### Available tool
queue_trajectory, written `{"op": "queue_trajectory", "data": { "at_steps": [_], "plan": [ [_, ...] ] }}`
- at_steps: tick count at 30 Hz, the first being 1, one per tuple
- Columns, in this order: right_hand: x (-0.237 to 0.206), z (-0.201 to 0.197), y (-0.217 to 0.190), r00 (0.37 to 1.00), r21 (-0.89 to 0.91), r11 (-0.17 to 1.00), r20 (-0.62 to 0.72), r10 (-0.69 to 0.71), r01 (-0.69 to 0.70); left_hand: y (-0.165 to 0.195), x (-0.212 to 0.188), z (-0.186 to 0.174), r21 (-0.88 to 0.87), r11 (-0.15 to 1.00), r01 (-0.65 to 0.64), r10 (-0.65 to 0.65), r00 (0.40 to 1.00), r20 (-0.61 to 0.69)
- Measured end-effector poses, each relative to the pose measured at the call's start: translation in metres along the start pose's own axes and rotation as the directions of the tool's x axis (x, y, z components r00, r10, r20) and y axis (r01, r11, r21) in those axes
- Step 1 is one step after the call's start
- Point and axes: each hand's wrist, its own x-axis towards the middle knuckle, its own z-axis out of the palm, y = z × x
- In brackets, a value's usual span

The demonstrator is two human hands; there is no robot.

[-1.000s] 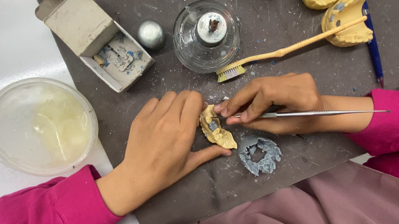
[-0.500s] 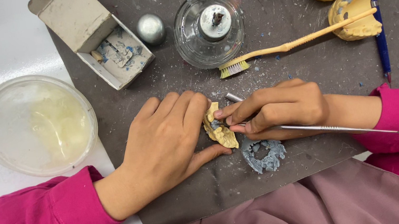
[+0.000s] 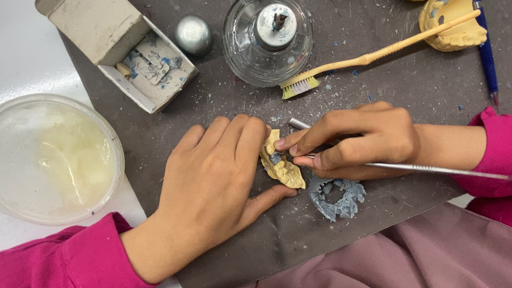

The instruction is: The person holds a yellow dental impression model in one hand and uses a metal wax carving tool to sculpt and smooth blue wax on the model's teeth, occasionally repositioning the model and switching tools on the bench.

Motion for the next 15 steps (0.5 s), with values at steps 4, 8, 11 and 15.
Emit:
{"op": "queue_trajectory", "data": {
  "at_steps": [4, 8, 11, 15],
  "plan": [
    [0.0, -0.002, 0.001, 1.0, 0.002, 1.0, 0.019, 0.005, -0.005, -0.001, 0.0, 0.0, 0.0, 1.0, -0.003, 0.003, 1.0, -0.014],
    [-0.001, -0.001, 0.002, 0.989, 0.066, 0.988, -0.045, 0.14, -0.137, -0.002, 0.002, 0.0, -0.04, 0.999, -0.012, 0.012, 1.0, -0.006],
    [-0.002, -0.002, 0.004, 0.978, 0.118, 0.978, -0.099, 0.183, -0.171, -0.006, 0.001, -0.005, -0.123, 0.992, -0.038, 0.041, 0.999, 0.021],
    [-0.004, -0.003, 0.004, 0.974, 0.091, 0.983, -0.148, 0.172, -0.159, -0.011, 0.002, -0.011, -0.278, 0.96, -0.006, 0.026, 0.997, 0.068]
  ]
}}
